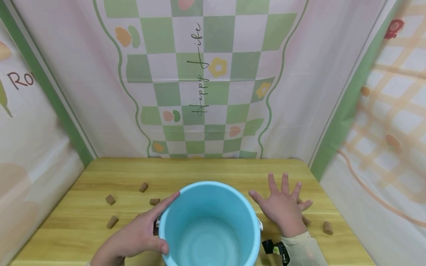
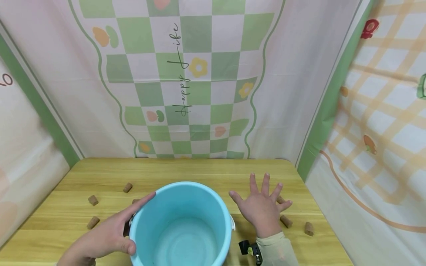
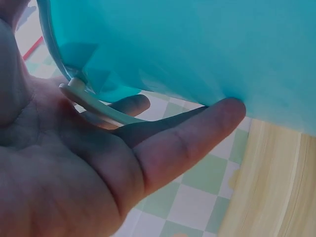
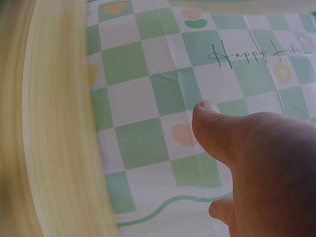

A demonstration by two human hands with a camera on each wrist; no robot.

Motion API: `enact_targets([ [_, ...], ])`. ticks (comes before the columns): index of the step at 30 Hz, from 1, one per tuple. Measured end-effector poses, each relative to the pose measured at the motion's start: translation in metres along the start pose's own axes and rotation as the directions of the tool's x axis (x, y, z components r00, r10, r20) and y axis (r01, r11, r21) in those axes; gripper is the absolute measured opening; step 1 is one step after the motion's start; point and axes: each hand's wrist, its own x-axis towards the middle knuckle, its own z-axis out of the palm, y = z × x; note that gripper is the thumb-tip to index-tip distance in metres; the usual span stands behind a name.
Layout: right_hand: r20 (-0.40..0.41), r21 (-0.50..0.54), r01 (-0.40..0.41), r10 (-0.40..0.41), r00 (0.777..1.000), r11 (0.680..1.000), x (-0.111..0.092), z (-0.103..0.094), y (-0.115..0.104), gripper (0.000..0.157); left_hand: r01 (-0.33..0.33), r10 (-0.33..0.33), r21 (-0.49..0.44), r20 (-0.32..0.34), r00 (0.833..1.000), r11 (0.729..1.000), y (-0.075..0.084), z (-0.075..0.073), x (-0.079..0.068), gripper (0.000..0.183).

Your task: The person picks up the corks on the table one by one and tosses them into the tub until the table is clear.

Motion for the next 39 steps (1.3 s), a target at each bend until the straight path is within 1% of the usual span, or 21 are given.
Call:
enact_targets([
  [9,0.011,0.008,0.001,-0.001,1.0,1.0,0.0,0.001,0.001,0.107,-0.097,0.095,0.048,0.043,0.995,0.994,0.001,0.0,0.001,0.101],
  [12,0.001,0.008,0.003,-0.003,1.0,1.0,0.001,0.003,0.003,0.107,-0.091,0.09,0.017,0.055,0.994,0.996,0.001,0.0,0.001,0.102],
  [16,-0.015,0.008,0.008,-0.008,1.0,1.0,0.003,0.005,0.007,0.107,-0.045,0.047,-0.023,0.051,0.998,0.999,0.0,-0.001,0.001,0.102],
  [22,-0.039,0.011,0.03,-0.029,0.999,0.999,0.006,0.005,0.012,0.106,-0.057,0.057,-0.002,0.047,0.997,0.998,0.0,-0.001,0.001,0.101],
  [29,-0.059,0.035,0.074,-0.072,0.996,0.997,0.009,0.001,0.015,0.104,-0.028,0.03,-0.053,0.05,0.998,0.998,0.0,-0.001,0.001,0.1],
  [32,-0.079,0.039,0.095,-0.091,0.993,0.995,0.012,0.0,0.019,0.103,-0.032,0.034,-0.051,0.052,0.998,0.998,0.0,-0.001,0.0,0.101],
  [35,-0.098,0.043,0.11,-0.105,0.99,0.993,0.013,-0.002,0.023,0.101,-0.053,0.055,-0.038,0.057,0.997,0.998,0.0,-0.001,0.001,0.1],
  [39,-0.099,0.058,0.126,-0.12,0.988,0.99,0.015,-0.006,0.026,0.1,-0.072,0.073,-0.009,0.058,0.996,0.997,0.001,-0.001,0.001,0.099],
])
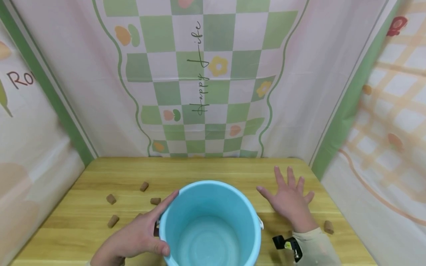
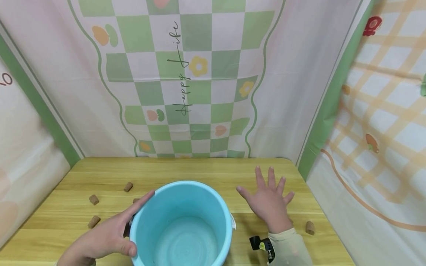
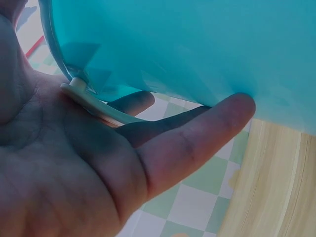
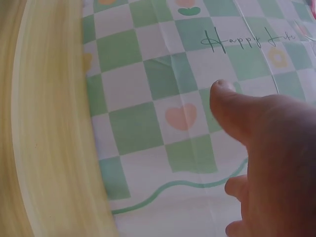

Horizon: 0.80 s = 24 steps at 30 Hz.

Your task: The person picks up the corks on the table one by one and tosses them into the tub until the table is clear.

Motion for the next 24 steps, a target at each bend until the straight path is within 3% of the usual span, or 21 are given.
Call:
enact_targets([
  [8,0.01,0.074,0.025,-0.026,1.0,0.997,0.004,-0.011,0.004,0.096,-0.003,0.004,0.026,-0.003,1.0,1.0,-0.001,0.0,0.0,0.1],
  [13,-0.025,0.143,0.064,-0.061,0.998,0.988,0.005,-0.013,0.012,0.092,0.003,-0.003,0.011,-0.001,1.0,1.0,0.0,0.0,-0.001,0.1],
  [24,-0.125,0.356,0.164,-0.127,0.984,0.92,0.004,-0.019,0.027,0.084,0.001,-0.001,0.011,0.006,1.0,1.0,-0.001,-0.001,0.0,0.1],
])
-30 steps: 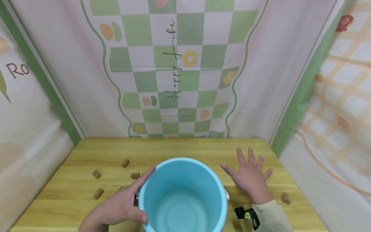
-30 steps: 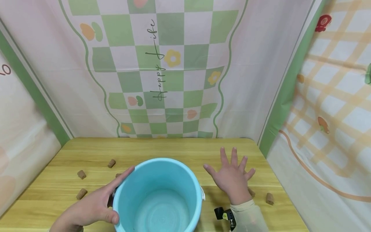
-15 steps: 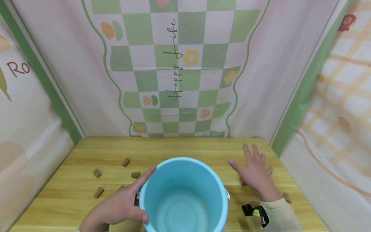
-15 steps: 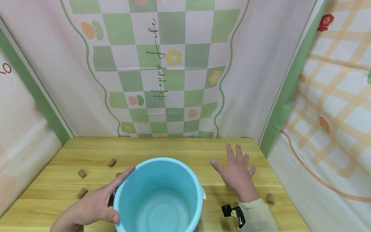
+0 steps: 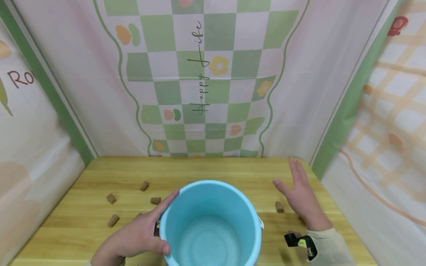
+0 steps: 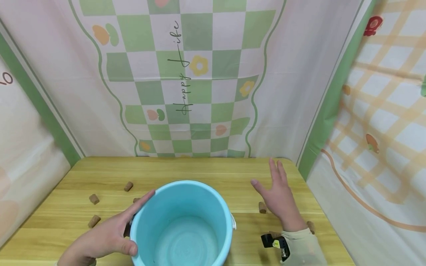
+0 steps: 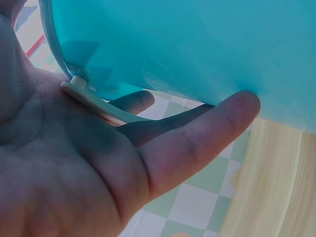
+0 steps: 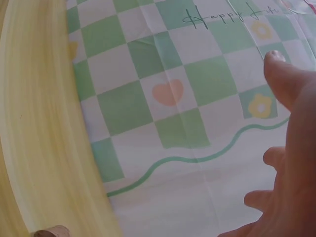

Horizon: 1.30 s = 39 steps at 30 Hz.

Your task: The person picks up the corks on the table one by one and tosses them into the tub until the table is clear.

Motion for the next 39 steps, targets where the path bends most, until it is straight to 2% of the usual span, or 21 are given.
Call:
enact_targets([
  [17,-0.016,0.134,0.063,-0.061,0.998,0.989,0.0,-0.02,0.012,0.076,0.008,-0.008,0.0,-0.002,1.0,1.0,0.002,0.0,0.0,0.099],
  [25,-0.01,0.181,0.032,-0.031,0.999,0.983,-0.002,-0.033,0.019,0.075,-0.004,0.004,0.011,-0.002,1.0,1.0,0.001,0.0,-0.001,0.099],
  [29,-0.011,0.173,-0.019,0.021,1.0,0.985,-0.003,-0.04,0.025,0.072,0.004,-0.004,0.022,-0.007,1.0,1.0,0.001,-0.001,-0.001,0.099],
  [32,-0.031,0.155,-0.022,0.027,0.999,0.988,-0.005,-0.044,0.033,0.07,0.012,-0.011,0.032,-0.011,1.0,0.999,0.001,-0.001,-0.001,0.098],
  [35,-0.066,0.109,0.001,0.006,0.998,0.994,-0.006,-0.049,0.04,0.068,0.009,-0.008,0.038,-0.009,1.0,0.999,0.001,-0.001,-0.001,0.098],
  [39,-0.123,-0.016,0.03,-0.032,0.992,0.999,-0.008,-0.055,0.051,0.065,0.013,-0.013,0.024,-0.007,1.0,1.0,0.0,-0.002,-0.001,0.098],
])
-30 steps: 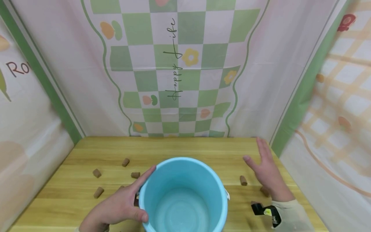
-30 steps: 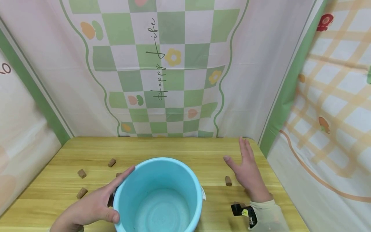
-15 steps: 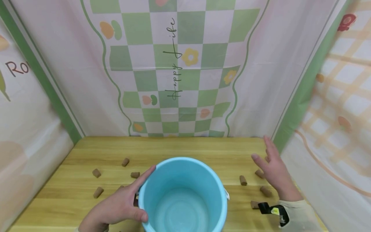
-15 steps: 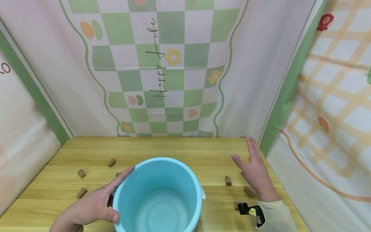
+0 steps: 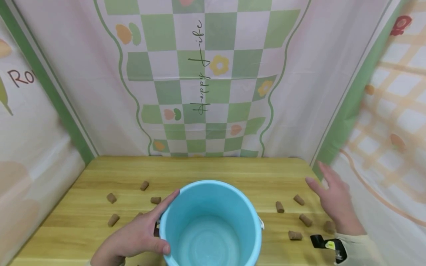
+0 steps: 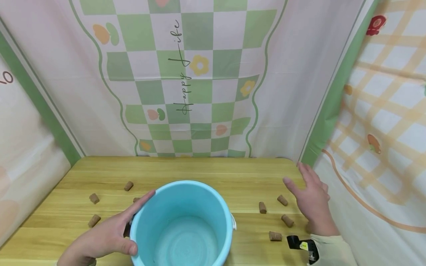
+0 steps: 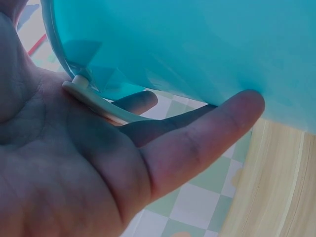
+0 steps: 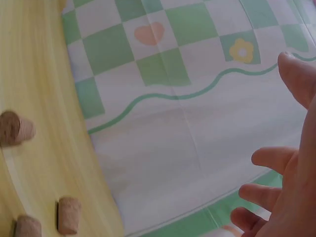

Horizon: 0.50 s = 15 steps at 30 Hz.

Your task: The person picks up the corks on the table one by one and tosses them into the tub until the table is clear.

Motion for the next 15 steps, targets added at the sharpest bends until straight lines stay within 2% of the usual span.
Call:
enact_targets([
  [3,-0.033,-0.084,-0.005,0.002,0.999,0.996,-0.002,-0.006,0.008,0.064,0.006,-0.006,-0.005,-0.002,1.0,1.0,-0.001,0.0,0.0,0.098],
  [6,-0.045,-0.124,-0.038,0.033,0.998,0.992,-0.006,-0.013,0.015,0.062,-0.003,0.003,0.008,-0.003,1.0,1.0,-0.001,0.0,0.0,0.099],
  [15,-0.027,-0.093,-0.187,0.186,0.982,0.978,-0.02,-0.033,0.034,0.059,-0.009,0.009,0.003,-0.001,1.0,1.0,-0.001,0.0,0.001,0.099],
])
